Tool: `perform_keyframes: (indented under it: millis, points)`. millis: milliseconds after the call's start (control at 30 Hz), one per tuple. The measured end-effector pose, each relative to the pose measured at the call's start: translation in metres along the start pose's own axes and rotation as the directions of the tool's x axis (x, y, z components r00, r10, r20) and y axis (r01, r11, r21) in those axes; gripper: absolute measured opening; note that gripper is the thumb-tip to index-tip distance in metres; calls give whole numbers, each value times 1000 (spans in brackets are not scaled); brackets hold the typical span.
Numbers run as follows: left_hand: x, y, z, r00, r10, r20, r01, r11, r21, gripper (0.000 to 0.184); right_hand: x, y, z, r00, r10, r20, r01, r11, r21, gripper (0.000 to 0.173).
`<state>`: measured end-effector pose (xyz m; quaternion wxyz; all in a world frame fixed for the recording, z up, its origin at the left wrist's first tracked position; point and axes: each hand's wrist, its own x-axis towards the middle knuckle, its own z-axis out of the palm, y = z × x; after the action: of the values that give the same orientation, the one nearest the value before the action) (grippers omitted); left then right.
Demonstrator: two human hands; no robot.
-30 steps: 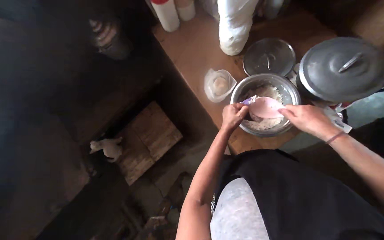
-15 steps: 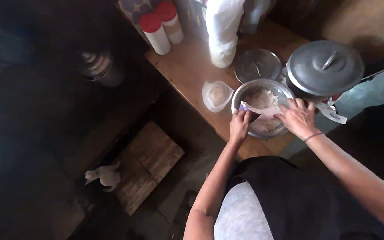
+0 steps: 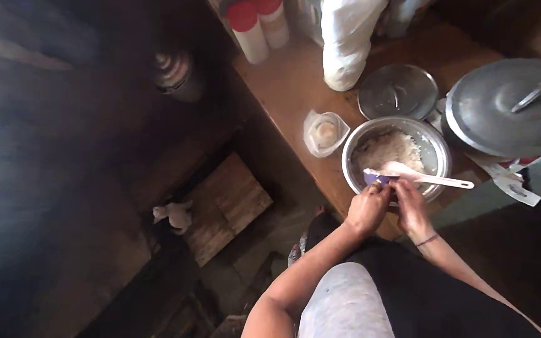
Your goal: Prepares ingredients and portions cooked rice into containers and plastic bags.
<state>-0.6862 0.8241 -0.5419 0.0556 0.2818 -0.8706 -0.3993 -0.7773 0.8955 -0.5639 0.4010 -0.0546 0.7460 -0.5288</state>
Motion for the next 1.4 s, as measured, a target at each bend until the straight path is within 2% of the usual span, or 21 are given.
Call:
perform_keyframes:
  millis: [100, 167, 233, 300, 367, 433, 500, 533, 600, 700, 767, 900, 1033, 1100, 1167, 1233, 1267, 1333, 1367, 1400]
  points:
    - [9, -6, -2, 994, 98, 38, -96, 994, -56, 21, -1, 5, -1, 1000, 8, -25, -4, 992, 128, 24]
    - [17, -9, -15, 982, 173, 78, -170, 984, -48, 18, -1, 2, 5, 996, 32, -79, -14, 976, 217, 17]
    - [27, -16, -43, 981, 192, -17, -193, 981, -31, 15, 1, 3, 9, 992, -2, -129, 40, 956, 291, 12]
    - [43, -42, -78, 980, 99, -172, -97, 995, 22, 14, 2, 3, 12, 981, -109, -160, 158, 928, 337, 11]
    - [70, -87, -113, 980, -34, -194, 57, 992, 114, 20, 2, -4, 17, 952, -231, -199, 288, 894, 344, 13]
    - [100, -133, -140, 980, -194, -51, 200, 966, 165, 31, 2, -18, 29, 929, -291, -229, 356, 869, 343, 14]
    - [125, -164, -148, 948, -282, 150, 251, 948, 193, 31, 6, -33, 49, 919, -303, -253, 379, 856, 351, 18]
    - [134, -172, -148, 930, -285, 231, 240, 949, 205, 31, 9, -39, 61, 920, -308, -244, 380, 852, 359, 20]
    - [144, -181, -147, 900, -257, 353, 199, 961, 191, 41, 16, -46, 86, 932, -291, -215, 356, 844, 401, 25]
    - [146, -189, -155, 903, -180, 390, 129, 979, 155, 51, 30, -46, 119, 953, -243, -184, 300, 846, 441, 27]
    - [144, -187, -168, 899, -148, 413, 104, 986, 128, 61, 38, -44, 134, 963, -213, -168, 265, 866, 423, 27]
    - [143, -181, -186, 875, -46, 482, 3, 996, 89, 68, 51, -44, 152, 972, -218, -83, 233, 929, 287, 25]
    - [147, -180, -200, 838, 87, 539, -119, 993, 24, 70, 63, -54, 168, 976, -217, 22, 216, 976, 33, 25]
    - [145, -175, -208, 803, 179, 569, -202, 979, -23, 70, 67, -60, 174, 969, -218, 121, 237, 954, -181, 30]
    - [139, -166, -216, 764, 277, 583, -289, 954, -75, 66, 61, -78, 183, 938, -257, 232, 340, 809, -480, 28]
    - [126, -149, -233, 733, 364, 575, -369, 922, -115, 58, 34, -108, 197, 915, -245, 320, 403, 562, -722, 30]
    - [116, -140, -245, 725, 406, 556, -412, 903, -122, 53, 18, -116, 203, 886, -309, 344, 452, 417, -789, 29]
    - [98, -136, -269, 737, 485, 471, -471, 868, -157, 48, -5, -124, 209, 743, -539, 396, 559, 174, -811, 15]
    - [93, -143, -275, 755, 520, 400, -477, 854, -209, 48, -10, -126, 212, 673, -602, 430, 583, 73, -809, 10]
    - [94, -155, -275, 776, 533, 337, -463, 845, -269, 52, -9, -127, 215, 656, -593, 466, 583, 7, -812, 10]
